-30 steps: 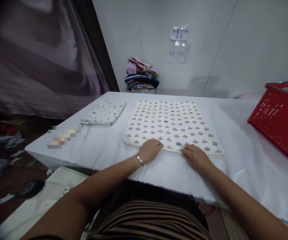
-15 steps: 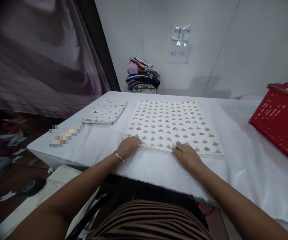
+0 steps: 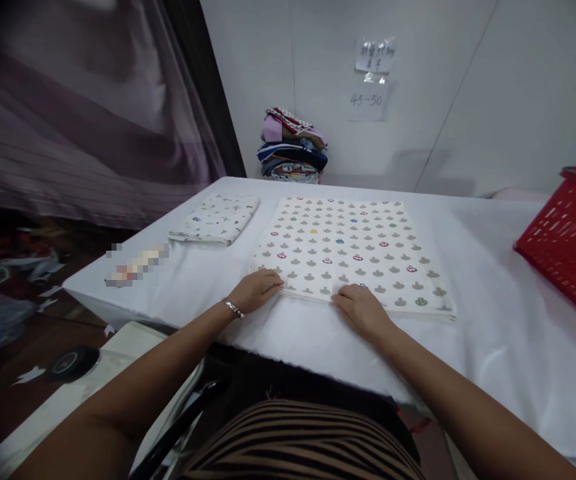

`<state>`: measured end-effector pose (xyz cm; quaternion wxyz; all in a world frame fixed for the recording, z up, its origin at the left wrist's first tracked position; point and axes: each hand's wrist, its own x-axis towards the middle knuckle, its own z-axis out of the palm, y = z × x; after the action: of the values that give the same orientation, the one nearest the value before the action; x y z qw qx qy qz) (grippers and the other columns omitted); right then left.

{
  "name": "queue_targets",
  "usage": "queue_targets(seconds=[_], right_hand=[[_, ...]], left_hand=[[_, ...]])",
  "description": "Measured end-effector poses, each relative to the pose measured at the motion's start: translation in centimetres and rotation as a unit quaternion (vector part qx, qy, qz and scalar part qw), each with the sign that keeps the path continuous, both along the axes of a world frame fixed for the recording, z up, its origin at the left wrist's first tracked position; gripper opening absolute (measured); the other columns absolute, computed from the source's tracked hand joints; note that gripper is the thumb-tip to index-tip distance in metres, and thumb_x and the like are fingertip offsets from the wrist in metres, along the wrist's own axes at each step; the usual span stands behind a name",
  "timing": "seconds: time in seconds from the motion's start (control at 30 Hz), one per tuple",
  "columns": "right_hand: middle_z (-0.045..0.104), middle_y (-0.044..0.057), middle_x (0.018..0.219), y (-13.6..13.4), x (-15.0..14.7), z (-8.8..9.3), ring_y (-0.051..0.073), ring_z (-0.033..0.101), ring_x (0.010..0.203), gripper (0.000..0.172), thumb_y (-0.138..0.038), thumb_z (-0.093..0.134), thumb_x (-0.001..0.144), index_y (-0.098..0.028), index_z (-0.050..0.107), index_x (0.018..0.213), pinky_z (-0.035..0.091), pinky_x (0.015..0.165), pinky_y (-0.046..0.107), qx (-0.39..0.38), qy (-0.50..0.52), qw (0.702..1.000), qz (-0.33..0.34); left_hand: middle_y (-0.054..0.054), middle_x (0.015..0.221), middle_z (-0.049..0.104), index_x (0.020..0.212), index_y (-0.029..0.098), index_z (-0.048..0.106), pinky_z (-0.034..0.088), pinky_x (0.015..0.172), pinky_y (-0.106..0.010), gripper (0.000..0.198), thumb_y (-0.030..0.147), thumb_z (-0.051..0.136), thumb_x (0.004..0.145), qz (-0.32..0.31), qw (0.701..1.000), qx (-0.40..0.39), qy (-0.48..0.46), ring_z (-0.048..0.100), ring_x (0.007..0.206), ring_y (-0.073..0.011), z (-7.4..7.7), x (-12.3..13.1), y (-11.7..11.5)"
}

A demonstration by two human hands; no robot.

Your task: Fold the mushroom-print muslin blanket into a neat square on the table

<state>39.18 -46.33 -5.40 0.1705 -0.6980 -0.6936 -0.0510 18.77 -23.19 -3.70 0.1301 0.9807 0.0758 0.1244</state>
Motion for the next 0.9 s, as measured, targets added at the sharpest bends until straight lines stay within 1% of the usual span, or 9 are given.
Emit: queue_targets(seconds=[0.1, 0.17, 0.3, 0.4, 0.5, 0.6, 0.73, 0.83, 0.9], right_hand=[[0.062, 0.008, 0.092, 2.3, -1.2, 0.2, 0.02, 0.05, 0.082, 0.031, -0.022, 0.036, 0.095, -0.02, 0.067, 0.1, 0.038, 0.073, 0.033, -0.011, 0.02, 1.0, 0.014], [0.062, 0.007, 0.09, 3.7, -1.9, 0.3, 0.02, 0.049, 0.082, 0.03, -0.022, 0.038, 0.095, -0.02, 0.068, 0.097, 0.037, 0.073, 0.033, -0.02, 0.026, 0.999, 0.025], [0.061, 0.007, 0.087, 5.4, -2.8, 0.4, 0.019, 0.049, 0.081, 0.03, -0.023, 0.038, 0.095, -0.019, 0.068, 0.091, 0.036, 0.07, 0.031, -0.031, 0.03, 0.999, 0.029], [0.061, 0.007, 0.085, 5.8, -3.0, 0.3, 0.019, 0.049, 0.08, 0.032, -0.022, 0.036, 0.095, -0.019, 0.067, 0.089, 0.036, 0.07, 0.03, -0.034, 0.032, 0.999, 0.024], [0.06, 0.008, 0.086, 5.6, -2.9, 0.1, 0.019, 0.049, 0.081, 0.031, -0.021, 0.036, 0.095, -0.018, 0.066, 0.091, 0.037, 0.071, 0.03, -0.031, 0.029, 0.998, 0.042], [0.06, 0.009, 0.085, 5.5, -2.9, 0.2, 0.019, 0.049, 0.081, 0.032, -0.022, 0.036, 0.095, -0.016, 0.067, 0.089, 0.037, 0.07, 0.03, -0.02, 0.039, 0.998, 0.052], [0.059, 0.008, 0.085, 6.2, -3.4, 0.6, 0.019, 0.05, 0.08, 0.032, -0.025, 0.035, 0.095, -0.019, 0.066, 0.093, 0.039, 0.071, 0.032, -0.005, 0.06, 0.995, 0.073], [0.06, 0.008, 0.087, 7.6, -4.3, 0.9, 0.019, 0.05, 0.081, 0.031, -0.026, 0.035, 0.095, -0.021, 0.066, 0.096, 0.04, 0.071, 0.032, -0.002, 0.067, 0.993, 0.099], [0.059, 0.007, 0.086, 8.6, -5.0, 0.9, 0.019, 0.051, 0.08, 0.031, -0.025, 0.035, 0.095, -0.021, 0.066, 0.092, 0.041, 0.07, 0.031, -0.004, 0.067, 0.991, 0.112]], left_hand=[[-0.003, 0.092, 0.065, 0.089, 0.02, 0.067, 0.044, 0.077, -0.029, 0.021, 0.026, 0.047, 0.089, 0.0, 1.0, 0.017, 0.025, 0.057, 0.087, -0.0162, 0.3, -0.1, 0.5], [-0.003, 0.092, 0.065, 0.087, 0.02, 0.067, 0.043, 0.076, -0.028, 0.021, 0.028, 0.048, 0.089, -0.009, 0.999, 0.022, 0.037, 0.056, 0.087, -0.0162, 0.4, -0.3, 0.7], [-0.002, 0.093, 0.064, 0.085, 0.02, 0.067, 0.042, 0.075, -0.027, 0.02, 0.027, 0.049, 0.089, -0.03, 0.998, 0.018, 0.049, 0.055, 0.088, -0.0156, 0.4, -0.5, 0.9], [-0.002, 0.089, 0.063, 0.083, 0.019, 0.066, 0.041, 0.073, -0.026, 0.024, 0.027, 0.045, 0.092, -0.024, 0.999, 0.02, 0.039, 0.055, 0.085, -0.0146, 0.5, -0.5, 0.8], [-0.004, 0.085, 0.062, 0.08, 0.017, 0.065, 0.041, 0.071, -0.027, 0.028, 0.026, 0.041, 0.093, -0.013, 0.998, 0.058, 0.033, 0.053, 0.081, -0.0152, 0.4, -0.7, 0.4], [-0.004, 0.084, 0.062, 0.077, 0.016, 0.064, 0.04, 0.072, -0.028, 0.029, 0.026, 0.041, 0.093, -0.011, 0.995, 0.091, 0.034, 0.053, 0.08, -0.0161, 0.0, -1.2, -0.1], [-0.004, 0.089, 0.064, 0.083, 0.017, 0.065, 0.041, 0.076, -0.028, 0.026, 0.028, 0.043, 0.092, -0.008, 0.997, 0.075, 0.001, 0.054, 0.084, -0.0159, -0.6, -2.1, -0.5], [-0.004, 0.088, 0.064, 0.085, 0.018, 0.066, 0.041, 0.077, -0.027, 0.026, 0.03, 0.044, 0.092, 0.022, 0.998, 0.052, -0.036, 0.055, 0.084, -0.0151, -0.9, -2.6, -0.3], [-0.003, 0.086, 0.065, 0.083, 0.019, 0.066, 0.042, 0.077, -0.028, 0.024, 0.029, 0.047, 0.091, 0.074, 0.995, 0.04, -0.058, 0.056, 0.083, -0.0152, -1.0, -2.9, 0.3]])
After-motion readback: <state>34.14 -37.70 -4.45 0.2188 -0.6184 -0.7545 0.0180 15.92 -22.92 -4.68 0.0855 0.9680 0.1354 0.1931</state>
